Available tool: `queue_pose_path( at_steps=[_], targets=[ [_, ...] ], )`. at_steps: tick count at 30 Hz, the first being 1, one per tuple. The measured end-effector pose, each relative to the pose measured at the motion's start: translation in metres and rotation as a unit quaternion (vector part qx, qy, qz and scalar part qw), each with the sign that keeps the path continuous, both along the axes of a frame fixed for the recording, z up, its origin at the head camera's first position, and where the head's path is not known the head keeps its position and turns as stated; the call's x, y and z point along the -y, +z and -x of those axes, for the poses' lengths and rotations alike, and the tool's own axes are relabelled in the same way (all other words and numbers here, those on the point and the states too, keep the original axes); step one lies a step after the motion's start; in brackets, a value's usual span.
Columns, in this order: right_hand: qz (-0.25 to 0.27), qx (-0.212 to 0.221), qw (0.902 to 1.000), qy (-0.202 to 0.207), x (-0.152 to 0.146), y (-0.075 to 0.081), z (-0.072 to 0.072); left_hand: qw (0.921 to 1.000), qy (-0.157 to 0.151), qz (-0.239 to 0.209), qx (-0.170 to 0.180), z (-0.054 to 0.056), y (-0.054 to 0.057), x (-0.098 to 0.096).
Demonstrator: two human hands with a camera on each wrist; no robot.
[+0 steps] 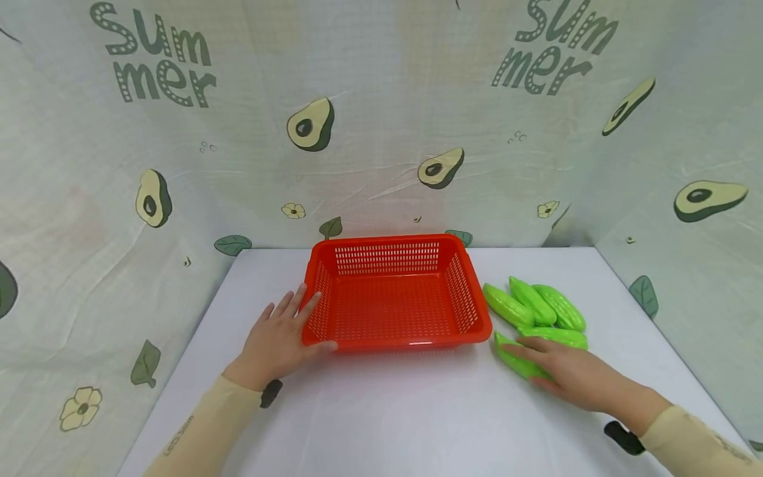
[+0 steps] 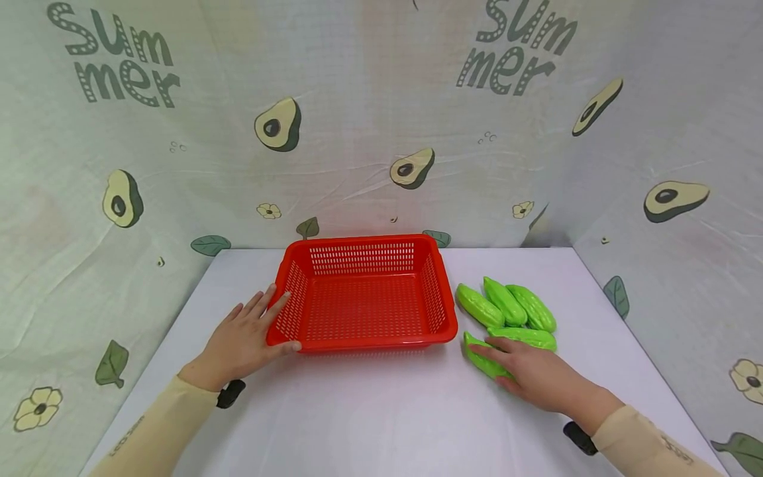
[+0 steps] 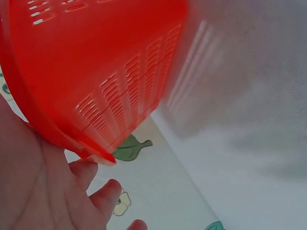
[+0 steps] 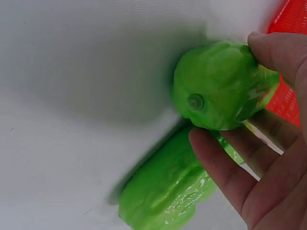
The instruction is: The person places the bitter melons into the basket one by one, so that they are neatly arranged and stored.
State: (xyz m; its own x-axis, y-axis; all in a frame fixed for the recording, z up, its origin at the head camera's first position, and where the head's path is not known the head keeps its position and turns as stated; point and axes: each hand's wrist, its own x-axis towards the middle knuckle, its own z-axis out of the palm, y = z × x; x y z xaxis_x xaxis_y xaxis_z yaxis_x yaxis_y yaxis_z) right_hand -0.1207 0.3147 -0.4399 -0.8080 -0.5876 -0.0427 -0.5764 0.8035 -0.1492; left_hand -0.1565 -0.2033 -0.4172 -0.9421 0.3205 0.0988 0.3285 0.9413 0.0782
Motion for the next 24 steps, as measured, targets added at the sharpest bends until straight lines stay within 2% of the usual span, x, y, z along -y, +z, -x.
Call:
queue_pose_path(
  at_steps=[4, 14, 24],
  targets=[
    [0.005, 0.014, 0.9999, 0.004, 0.001, 0.001, 0.002, 1.0, 0.004, 0.001, 0.005, 0.0, 0.0, -0.001],
    [-0.003, 0.104, 0.9944, -0.019, 0.006, 0.008, 0.007, 0.9998, 0.014, 0.003, 0.015, 0.0, -0.001, -0.001],
    [-0.007, 0.121, 0.9921, -0.033, 0.01, 0.01, 0.008, 0.9995, 0.019, 0.0, 0.025, -0.001, -0.001, -0.001]
  ],
)
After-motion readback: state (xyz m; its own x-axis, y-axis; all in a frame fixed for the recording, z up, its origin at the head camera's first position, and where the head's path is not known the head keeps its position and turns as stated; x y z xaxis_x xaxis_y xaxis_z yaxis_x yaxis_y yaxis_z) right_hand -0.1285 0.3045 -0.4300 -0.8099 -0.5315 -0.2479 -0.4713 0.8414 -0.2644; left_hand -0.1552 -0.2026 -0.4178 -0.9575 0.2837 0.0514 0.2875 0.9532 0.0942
